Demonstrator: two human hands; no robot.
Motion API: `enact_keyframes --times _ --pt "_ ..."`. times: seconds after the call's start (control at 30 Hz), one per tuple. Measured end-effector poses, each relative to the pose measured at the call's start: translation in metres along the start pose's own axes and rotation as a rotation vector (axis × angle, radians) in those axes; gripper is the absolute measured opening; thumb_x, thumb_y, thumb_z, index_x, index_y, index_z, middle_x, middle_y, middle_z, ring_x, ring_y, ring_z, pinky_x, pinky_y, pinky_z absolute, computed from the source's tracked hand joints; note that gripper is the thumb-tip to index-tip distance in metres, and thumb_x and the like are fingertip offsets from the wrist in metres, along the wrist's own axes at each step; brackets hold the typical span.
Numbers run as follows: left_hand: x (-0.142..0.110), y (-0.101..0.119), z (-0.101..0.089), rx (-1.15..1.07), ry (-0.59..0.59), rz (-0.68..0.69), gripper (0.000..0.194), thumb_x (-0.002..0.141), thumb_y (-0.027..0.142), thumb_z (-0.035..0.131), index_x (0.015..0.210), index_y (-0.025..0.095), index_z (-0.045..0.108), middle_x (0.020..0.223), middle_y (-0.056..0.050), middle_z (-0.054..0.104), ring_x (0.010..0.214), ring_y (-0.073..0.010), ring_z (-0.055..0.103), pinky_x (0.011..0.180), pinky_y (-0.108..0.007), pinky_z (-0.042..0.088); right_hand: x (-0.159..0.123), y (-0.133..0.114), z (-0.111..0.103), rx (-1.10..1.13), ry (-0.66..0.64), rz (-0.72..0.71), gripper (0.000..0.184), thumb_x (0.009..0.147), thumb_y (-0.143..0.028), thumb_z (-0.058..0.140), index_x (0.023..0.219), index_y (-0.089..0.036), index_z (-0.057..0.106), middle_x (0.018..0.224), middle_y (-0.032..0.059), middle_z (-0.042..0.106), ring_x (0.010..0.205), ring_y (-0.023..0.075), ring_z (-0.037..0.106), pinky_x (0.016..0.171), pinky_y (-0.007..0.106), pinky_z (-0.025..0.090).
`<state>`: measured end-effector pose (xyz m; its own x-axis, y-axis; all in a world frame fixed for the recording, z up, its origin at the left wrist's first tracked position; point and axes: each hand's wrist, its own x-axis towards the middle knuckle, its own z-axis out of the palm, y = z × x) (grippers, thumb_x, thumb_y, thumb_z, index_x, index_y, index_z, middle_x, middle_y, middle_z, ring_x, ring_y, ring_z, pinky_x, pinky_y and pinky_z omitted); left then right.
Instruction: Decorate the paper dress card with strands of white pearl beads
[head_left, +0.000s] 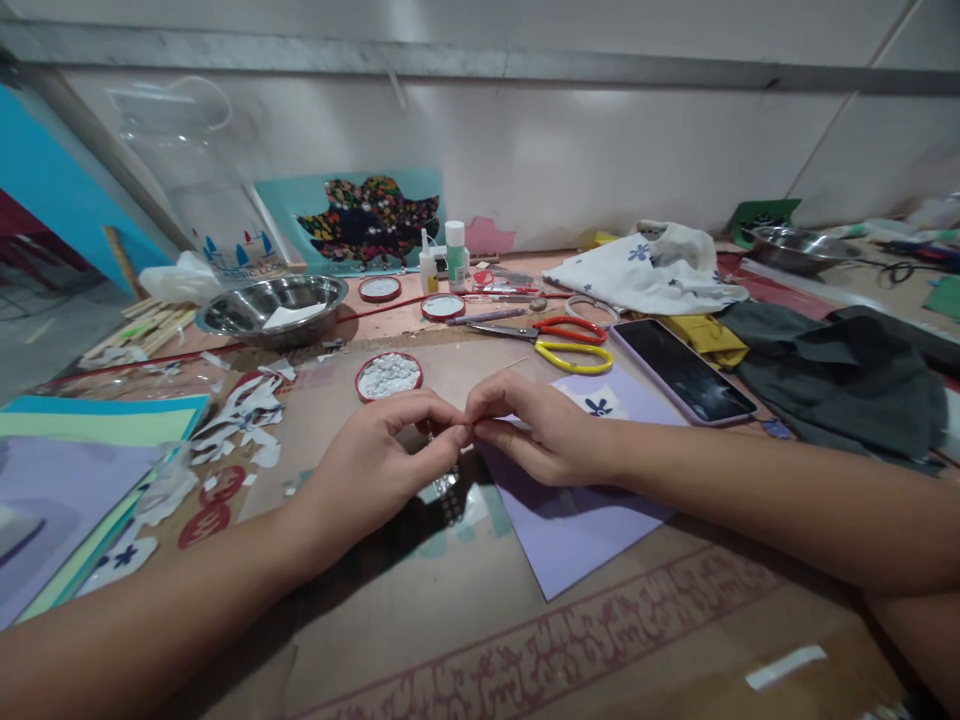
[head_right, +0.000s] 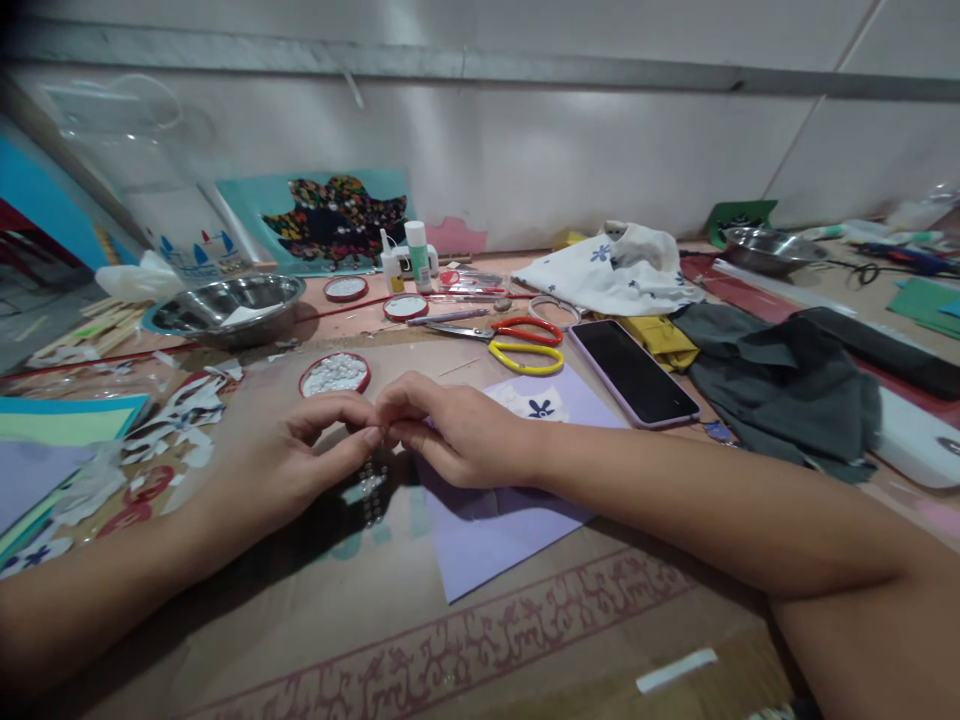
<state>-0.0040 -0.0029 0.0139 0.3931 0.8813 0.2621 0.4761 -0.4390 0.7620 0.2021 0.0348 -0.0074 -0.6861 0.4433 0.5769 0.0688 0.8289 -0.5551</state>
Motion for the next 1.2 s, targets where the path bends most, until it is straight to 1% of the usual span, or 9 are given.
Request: enact_keyframes --times 0.13,0.27,0.43,0.6,0.7,0.87,1.03,1.2 --pt "0.0 0.0002 0.0 -0.004 -0.01 -0.007 0.018 0.088 0.027 0.057 0.077 0.023 0.07 0.075 0.003 0.071 0.073 -0.0146 0.063 0.071 -0.024 0.05 -0.0003 -0.0013 -0.0001 0.006 -0.023 0.0 0.012 0.095 -0.012 0.053 0.104 -0.02 0.049 0.091 0.0021 0.067 0.082 0.0124 0.067 0.073 0.024 0.054" --pt "-0.0006 0.0 0.0002 0.007 -0.008 -0.012 0.017 0.087 0.025 0.057 0.076 0.022 0.07 0.074 0.004 0.07 0.072 -0.014 0.062 0.07 -0.024 0.049 -0.0004 -0.001 0.0005 -0.027 -0.021 0.007 0.012 0.095 -0.015 0.054 0.105 -0.02 0.05 0.094 0.0028 0.068 0.083 0.0135 0.068 0.074 0.026 0.054" --pt "-0.0009 -0.0002 0.001 0.036 0.011 -0.007 0.015 0.085 0.024 0.058 0.074 0.022 0.068 0.074 0.004 0.069 0.073 -0.0138 0.062 0.07 -0.024 0.048 0.0 -0.0014 0.0019 -0.052 -0.049 0.029 0.011 0.095 -0.017 0.052 0.105 -0.02 0.05 0.093 0.0037 0.067 0.081 0.0144 0.067 0.072 0.027 0.054" --pt "-0.0008 -0.0014 0.0024 0.05 0.006 0.04 0.016 0.085 0.021 0.057 0.074 0.021 0.067 0.076 0.004 0.069 0.075 -0.0134 0.062 0.073 -0.024 0.048 -0.0011 -0.0019 0.003 -0.027 -0.059 0.02 0.011 0.094 -0.016 0.051 0.105 -0.02 0.049 0.09 0.0032 0.067 0.077 0.0141 0.066 0.07 0.026 0.054" --pt "-0.002 -0.0031 0.0025 0.059 0.007 0.062 0.016 0.088 0.022 0.056 0.078 0.022 0.069 0.079 0.004 0.07 0.078 -0.0131 0.063 0.076 -0.024 0.048 -0.0007 -0.0009 0.0019 -0.015 -0.042 0.026 0.011 0.094 -0.016 0.051 0.104 -0.02 0.049 0.09 0.0028 0.067 0.077 0.0136 0.066 0.07 0.026 0.054" --pt "-0.0033 -0.0033 0.0014 0.075 0.03 0.089 0.018 0.092 0.023 0.053 0.088 0.022 0.071 0.09 0.002 0.073 0.086 -0.0142 0.065 0.08 -0.024 0.049 0.0011 0.0025 -0.0013 0.049 0.002 0.059 0.01 0.096 -0.013 0.047 0.103 -0.021 0.048 0.091 0.0027 0.066 0.083 0.013 0.066 0.076 0.028 0.055" --pt "-0.0013 -0.0021 0.0017 0.055 0.02 0.087 0.018 0.095 0.027 0.055 0.087 0.022 0.071 0.085 0.003 0.071 0.082 -0.0134 0.064 0.077 -0.024 0.048 0.001 0.0027 -0.0024 0.046 -0.021 0.083 0.009 0.097 -0.015 0.049 0.103 -0.021 0.047 0.087 0.0009 0.066 0.077 0.0125 0.064 0.072 0.027 0.053" --pt "-0.0009 -0.0019 0.0017 0.076 0.031 0.104 0.016 0.093 0.025 0.057 0.082 0.022 0.068 0.08 0.004 0.067 0.077 -0.012 0.061 0.074 -0.023 0.046 0.0011 0.0015 -0.0024 0.052 -0.024 0.082 0.008 0.096 -0.017 0.053 0.102 -0.021 0.048 0.088 0.0006 0.067 0.08 0.0126 0.065 0.074 0.027 0.053"
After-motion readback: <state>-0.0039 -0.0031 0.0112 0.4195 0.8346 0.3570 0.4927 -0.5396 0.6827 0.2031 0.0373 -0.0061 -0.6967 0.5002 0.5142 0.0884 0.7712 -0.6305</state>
